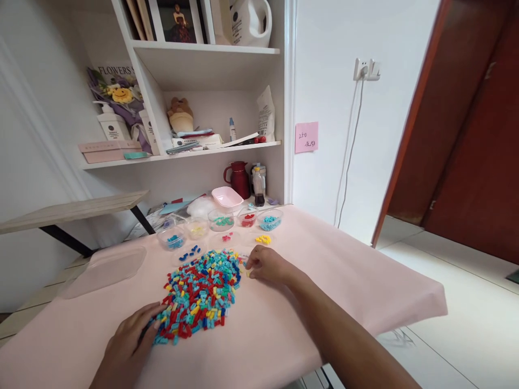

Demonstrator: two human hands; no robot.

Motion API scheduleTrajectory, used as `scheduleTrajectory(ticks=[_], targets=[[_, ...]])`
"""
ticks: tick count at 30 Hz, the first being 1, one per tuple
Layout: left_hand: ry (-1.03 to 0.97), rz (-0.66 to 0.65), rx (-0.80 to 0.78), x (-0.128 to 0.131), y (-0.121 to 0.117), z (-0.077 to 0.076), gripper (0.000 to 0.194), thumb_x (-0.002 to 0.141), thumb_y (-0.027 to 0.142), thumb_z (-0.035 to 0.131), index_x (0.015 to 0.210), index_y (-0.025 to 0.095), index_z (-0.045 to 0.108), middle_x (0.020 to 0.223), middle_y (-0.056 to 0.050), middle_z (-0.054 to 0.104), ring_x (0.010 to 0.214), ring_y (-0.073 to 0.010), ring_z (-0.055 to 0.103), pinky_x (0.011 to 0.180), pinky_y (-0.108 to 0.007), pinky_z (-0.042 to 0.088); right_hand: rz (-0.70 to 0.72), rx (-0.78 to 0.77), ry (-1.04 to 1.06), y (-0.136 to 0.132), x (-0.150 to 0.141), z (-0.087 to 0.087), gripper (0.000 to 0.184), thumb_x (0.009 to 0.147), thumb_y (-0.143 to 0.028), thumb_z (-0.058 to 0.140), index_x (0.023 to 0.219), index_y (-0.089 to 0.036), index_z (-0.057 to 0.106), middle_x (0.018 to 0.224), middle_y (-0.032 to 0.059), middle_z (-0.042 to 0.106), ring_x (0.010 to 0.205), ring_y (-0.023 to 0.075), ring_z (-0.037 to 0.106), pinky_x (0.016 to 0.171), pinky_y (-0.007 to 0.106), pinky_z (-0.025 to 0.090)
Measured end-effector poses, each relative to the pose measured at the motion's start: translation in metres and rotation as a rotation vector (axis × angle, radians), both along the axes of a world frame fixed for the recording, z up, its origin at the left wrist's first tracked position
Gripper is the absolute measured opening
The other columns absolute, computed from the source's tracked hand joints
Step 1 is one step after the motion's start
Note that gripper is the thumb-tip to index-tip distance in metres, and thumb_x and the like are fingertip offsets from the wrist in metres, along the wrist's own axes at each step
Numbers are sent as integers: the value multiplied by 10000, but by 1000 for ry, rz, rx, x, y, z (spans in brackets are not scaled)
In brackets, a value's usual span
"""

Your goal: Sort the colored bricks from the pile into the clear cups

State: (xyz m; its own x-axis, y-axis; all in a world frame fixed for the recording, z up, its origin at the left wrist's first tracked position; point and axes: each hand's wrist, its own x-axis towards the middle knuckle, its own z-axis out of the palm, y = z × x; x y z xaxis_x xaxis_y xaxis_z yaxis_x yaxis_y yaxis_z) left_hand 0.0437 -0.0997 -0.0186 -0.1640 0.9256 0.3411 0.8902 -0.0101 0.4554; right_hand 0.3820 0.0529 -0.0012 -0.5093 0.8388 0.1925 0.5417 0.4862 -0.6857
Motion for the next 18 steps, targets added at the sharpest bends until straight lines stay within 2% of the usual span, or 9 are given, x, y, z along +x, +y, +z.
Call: scheduleTrajectory(ticks=[11,18], targets=[[-8,-2,-2,4,-4,0,425,838,423,384,1107,288,684,1234,-26,659,1174,-230,559,1026,-467,424,91,42,11,0,-1,0,171,654,-171,728,817,-218,745,961,52,666,930,207,601,807,296,476],[7,6,-9,5,-4,4,398,846,387,396,1100,303,691,1224,-17,669,1162,-224,567,1011,-455,432,70,25,34,0,-2,0,81,651,-164,715,729,-188,705,893,43,668,826,183,604,741,274,470]])
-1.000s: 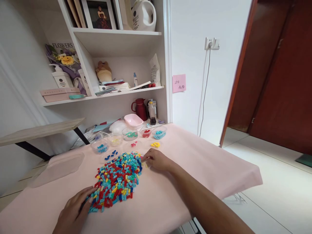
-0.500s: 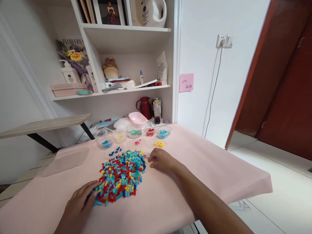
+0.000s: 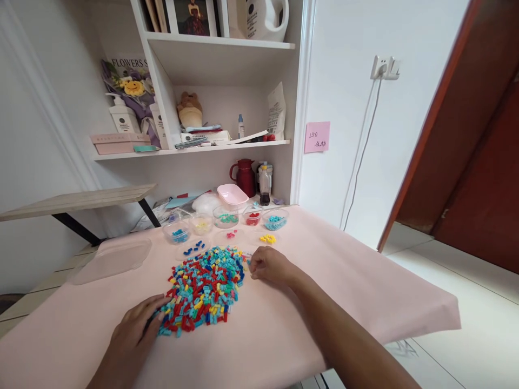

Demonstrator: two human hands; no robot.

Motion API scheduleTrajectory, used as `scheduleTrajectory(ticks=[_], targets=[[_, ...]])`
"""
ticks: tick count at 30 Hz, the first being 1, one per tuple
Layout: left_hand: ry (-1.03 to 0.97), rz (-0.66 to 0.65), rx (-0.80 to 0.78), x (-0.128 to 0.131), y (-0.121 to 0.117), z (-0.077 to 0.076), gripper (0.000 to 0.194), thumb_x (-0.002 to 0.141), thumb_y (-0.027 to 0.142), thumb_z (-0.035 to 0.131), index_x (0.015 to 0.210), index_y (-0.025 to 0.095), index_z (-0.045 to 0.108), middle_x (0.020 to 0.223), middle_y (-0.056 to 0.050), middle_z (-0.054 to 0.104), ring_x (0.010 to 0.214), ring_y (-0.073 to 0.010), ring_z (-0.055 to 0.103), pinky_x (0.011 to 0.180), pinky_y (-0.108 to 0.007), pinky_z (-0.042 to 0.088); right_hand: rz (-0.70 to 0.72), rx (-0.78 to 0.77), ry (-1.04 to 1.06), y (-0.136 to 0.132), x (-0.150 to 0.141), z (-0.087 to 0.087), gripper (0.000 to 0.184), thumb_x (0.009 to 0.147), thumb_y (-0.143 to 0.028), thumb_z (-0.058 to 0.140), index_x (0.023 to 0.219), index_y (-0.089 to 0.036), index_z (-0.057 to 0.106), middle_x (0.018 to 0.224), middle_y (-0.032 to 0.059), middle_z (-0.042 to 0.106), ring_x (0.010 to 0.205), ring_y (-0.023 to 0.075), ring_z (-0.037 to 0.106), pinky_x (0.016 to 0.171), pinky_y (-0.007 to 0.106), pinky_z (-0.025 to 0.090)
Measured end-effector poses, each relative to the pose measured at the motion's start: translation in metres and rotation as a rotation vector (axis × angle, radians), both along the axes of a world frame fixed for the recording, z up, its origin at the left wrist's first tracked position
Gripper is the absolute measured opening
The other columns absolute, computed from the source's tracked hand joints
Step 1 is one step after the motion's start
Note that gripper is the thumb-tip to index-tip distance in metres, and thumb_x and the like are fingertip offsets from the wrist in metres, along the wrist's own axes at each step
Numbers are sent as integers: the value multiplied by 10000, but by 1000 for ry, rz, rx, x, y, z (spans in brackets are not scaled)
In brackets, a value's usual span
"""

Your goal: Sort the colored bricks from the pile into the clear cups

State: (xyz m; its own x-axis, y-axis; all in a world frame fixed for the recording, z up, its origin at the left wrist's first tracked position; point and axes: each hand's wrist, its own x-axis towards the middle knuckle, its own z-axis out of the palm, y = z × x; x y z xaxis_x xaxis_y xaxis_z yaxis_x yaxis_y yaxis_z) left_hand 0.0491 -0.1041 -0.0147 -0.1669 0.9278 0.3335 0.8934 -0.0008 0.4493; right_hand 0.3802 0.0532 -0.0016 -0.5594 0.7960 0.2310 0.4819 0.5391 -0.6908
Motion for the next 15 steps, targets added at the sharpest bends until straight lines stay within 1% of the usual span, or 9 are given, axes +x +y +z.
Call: scheduleTrajectory(ticks=[2,4,6,8,10,12,15], targets=[[-9,9,-8,0,1,0,400,845,385,397,1099,302,694,1229,-18,667,1168,-225,563,1014,-455,426,-23,-37,21,-2,-1,0,55,670,-197,707,716,-177,685,835,36,666,747,167,597,684,265,466],[-19,8,-10,0,1,-1,396,843,381,400,1091,305,700,1228,-17,668,1169,-225,562,1016,-457,421,-43,-77,49,-6,-4,0,80,698,-246,695,730,-175,676,797,29,667,705,160,591,643,258,460],[-23,6,6,1,0,-3,385,842,367,408,1077,309,707,1213,-19,676,1154,-223,571,1007,-453,427,-62,-75,63,-10,-7,1,108,720,-283,682,755,-180,680,796,32,679,715,167,595,647,265,460],[-21,13,21,4,-2,-3,374,843,347,414,1062,306,715,1194,-29,684,1135,-222,582,985,-444,441,-63,-20,59,-13,-12,5,119,735,-300,673,777,-190,689,841,42,697,765,182,605,690,283,464],[-21,18,15,7,-4,-3,375,854,324,411,1080,305,709,1210,-36,674,1151,-219,574,974,-436,447,-42,37,48,-13,-18,11,122,753,-310,660,793,-200,695,880,47,706,800,189,611,726,296,466],[-23,31,5,9,-6,-2,374,856,300,412,1088,307,706,1219,-39,668,1163,-219,568,976,-440,447,-12,71,40,-9,-28,20,131,769,-322,647,795,-203,695,882,45,710,790,185,615,727,297,471],[-29,39,-11,10,-6,-4,378,859,297,415,1106,308,701,1238,-44,656,1182,-227,560,993,-452,437,-12,109,47,7,-49,35,157,784,-337,625,796,-195,690,829,41,711,727,176,613,684,291,473]])
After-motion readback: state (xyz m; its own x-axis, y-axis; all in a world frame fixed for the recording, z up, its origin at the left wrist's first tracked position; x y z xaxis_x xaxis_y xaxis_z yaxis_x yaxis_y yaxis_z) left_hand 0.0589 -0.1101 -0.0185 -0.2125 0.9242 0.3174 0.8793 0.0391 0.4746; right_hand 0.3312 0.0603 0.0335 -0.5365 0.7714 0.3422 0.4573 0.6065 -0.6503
